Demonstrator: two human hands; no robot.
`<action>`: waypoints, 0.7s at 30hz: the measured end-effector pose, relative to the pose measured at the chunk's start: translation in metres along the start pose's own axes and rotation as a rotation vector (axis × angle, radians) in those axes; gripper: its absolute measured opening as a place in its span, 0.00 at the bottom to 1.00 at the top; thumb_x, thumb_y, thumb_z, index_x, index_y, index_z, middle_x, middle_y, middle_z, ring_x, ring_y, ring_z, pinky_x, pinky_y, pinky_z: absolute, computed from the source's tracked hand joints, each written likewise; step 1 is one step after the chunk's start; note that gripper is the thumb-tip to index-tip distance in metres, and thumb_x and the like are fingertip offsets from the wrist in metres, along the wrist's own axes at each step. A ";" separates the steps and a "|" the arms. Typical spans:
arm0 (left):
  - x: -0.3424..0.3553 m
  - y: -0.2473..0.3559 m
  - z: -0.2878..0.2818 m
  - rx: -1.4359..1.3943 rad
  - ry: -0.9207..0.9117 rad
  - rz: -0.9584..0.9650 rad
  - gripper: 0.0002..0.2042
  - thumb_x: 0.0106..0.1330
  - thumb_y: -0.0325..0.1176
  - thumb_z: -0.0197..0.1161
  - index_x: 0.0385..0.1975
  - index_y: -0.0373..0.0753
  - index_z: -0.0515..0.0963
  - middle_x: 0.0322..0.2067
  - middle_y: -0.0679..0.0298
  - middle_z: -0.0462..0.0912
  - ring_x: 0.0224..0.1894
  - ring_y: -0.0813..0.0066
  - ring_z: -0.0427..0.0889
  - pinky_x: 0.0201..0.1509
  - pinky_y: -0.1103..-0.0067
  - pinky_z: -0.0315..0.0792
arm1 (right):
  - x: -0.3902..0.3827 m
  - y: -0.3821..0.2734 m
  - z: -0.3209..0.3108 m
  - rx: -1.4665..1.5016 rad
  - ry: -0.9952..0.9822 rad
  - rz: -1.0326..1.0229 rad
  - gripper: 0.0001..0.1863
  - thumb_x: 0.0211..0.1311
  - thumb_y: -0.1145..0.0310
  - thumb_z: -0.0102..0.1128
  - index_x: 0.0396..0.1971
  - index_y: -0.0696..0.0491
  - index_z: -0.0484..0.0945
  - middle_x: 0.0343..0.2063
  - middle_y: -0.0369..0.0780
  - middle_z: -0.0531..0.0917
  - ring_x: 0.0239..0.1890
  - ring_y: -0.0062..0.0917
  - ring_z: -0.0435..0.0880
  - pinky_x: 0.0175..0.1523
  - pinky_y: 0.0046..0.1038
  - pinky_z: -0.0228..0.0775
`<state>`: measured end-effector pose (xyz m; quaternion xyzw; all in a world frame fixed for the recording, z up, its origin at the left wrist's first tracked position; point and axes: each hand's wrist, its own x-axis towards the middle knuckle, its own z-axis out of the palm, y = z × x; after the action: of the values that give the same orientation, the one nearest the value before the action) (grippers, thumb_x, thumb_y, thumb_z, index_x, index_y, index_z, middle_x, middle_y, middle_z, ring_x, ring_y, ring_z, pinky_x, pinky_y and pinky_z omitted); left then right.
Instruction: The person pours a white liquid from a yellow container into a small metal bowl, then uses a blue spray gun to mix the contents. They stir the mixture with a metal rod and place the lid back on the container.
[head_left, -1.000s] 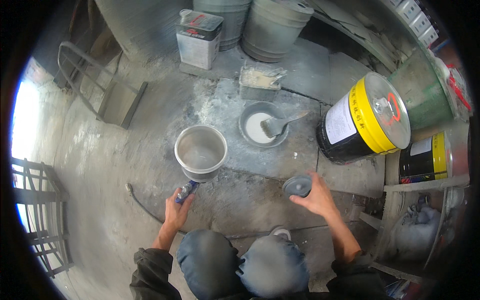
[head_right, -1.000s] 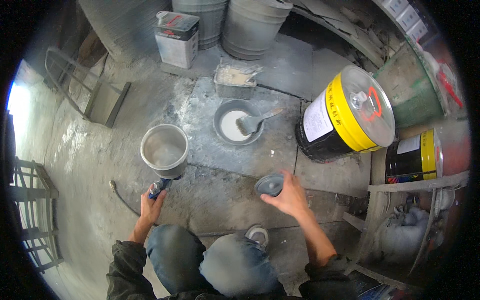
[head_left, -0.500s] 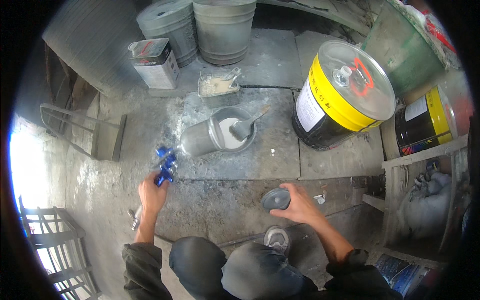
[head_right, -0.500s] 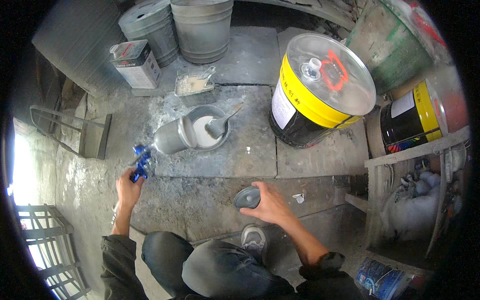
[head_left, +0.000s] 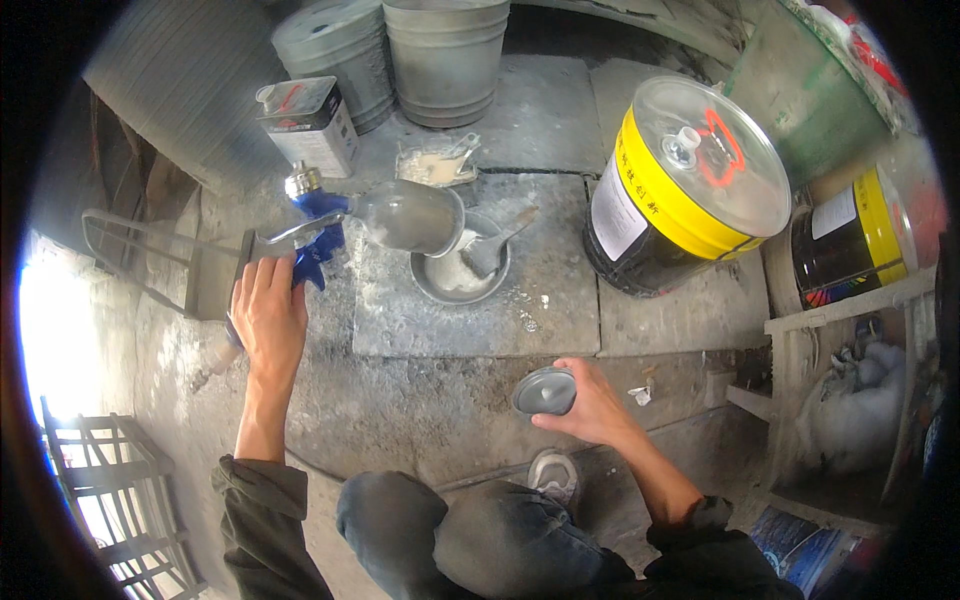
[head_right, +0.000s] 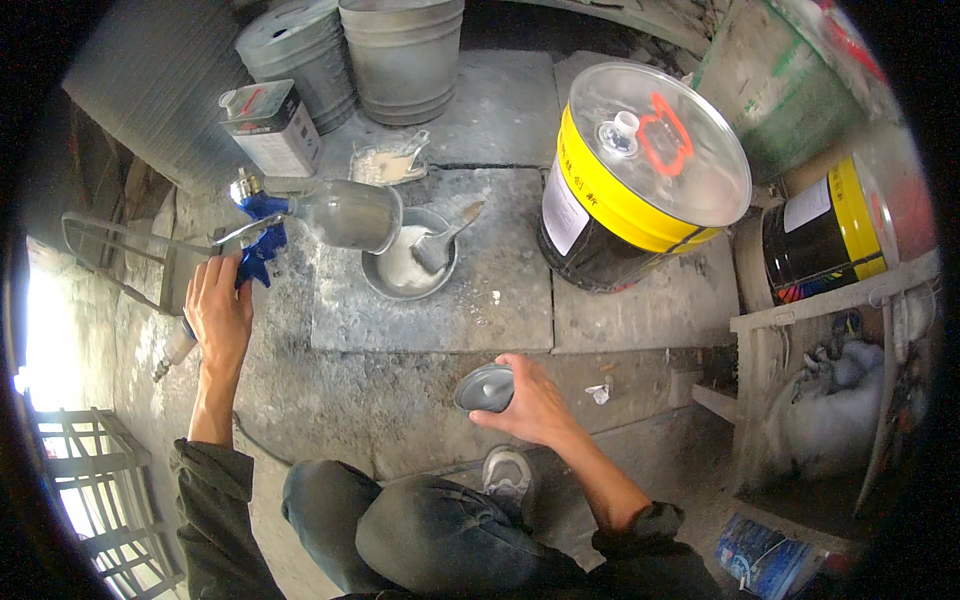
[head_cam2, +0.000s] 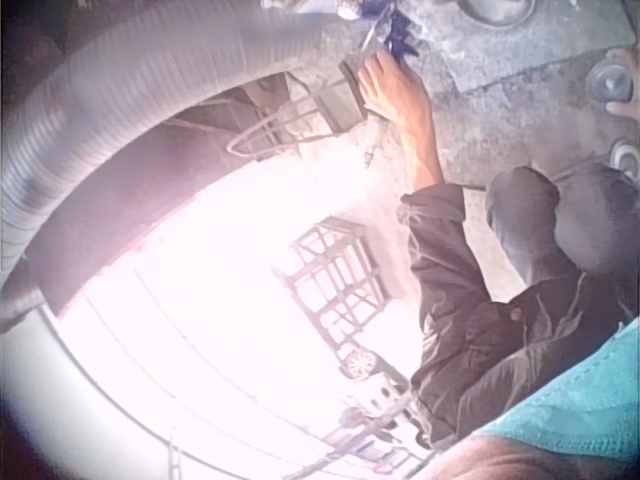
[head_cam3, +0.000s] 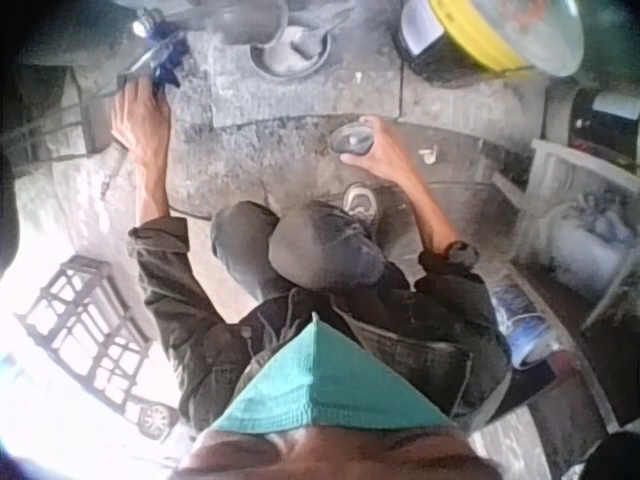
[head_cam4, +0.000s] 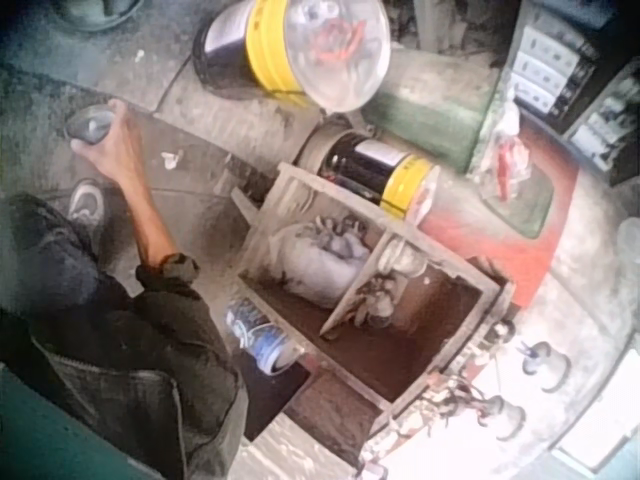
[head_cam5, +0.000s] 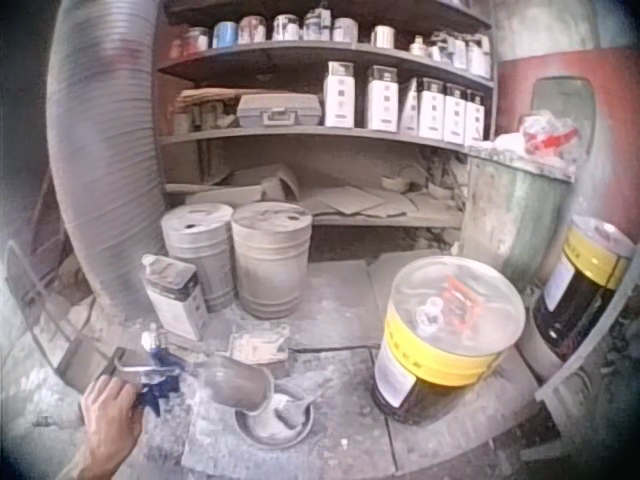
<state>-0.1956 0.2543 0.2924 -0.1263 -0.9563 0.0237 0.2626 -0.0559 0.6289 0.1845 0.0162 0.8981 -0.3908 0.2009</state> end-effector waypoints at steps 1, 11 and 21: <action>0.001 0.000 -0.002 0.011 0.008 0.018 0.19 0.49 0.23 0.68 0.44 0.38 0.78 0.36 0.61 0.78 0.41 0.60 0.77 0.45 0.67 0.71 | 0.000 -0.001 0.000 -0.017 0.010 -0.002 0.48 0.41 0.48 0.77 0.60 0.56 0.64 0.54 0.53 0.75 0.58 0.47 0.73 0.62 0.43 0.66; -0.030 -0.023 0.009 0.010 -0.089 -0.039 0.17 0.49 0.23 0.68 0.41 0.38 0.78 0.37 0.61 0.78 0.43 0.59 0.77 0.47 0.67 0.71 | 0.015 -0.028 -0.011 -0.169 0.047 -0.093 0.47 0.39 0.53 0.79 0.59 0.57 0.64 0.53 0.53 0.74 0.59 0.45 0.72 0.62 0.41 0.66; -0.194 -0.081 0.021 -0.924 -0.390 -1.071 0.11 0.63 0.35 0.67 0.25 0.36 0.76 0.15 0.71 0.73 0.15 0.84 0.69 0.17 0.81 0.60 | 0.092 -0.094 -0.066 -0.441 0.162 -0.418 0.48 0.38 0.54 0.80 0.58 0.59 0.64 0.52 0.54 0.74 0.56 0.48 0.73 0.62 0.41 0.65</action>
<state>-0.0640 0.1271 0.1877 0.2669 -0.8288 -0.4916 -0.0168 -0.1811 0.5986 0.2561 -0.1816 0.9582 -0.2168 0.0428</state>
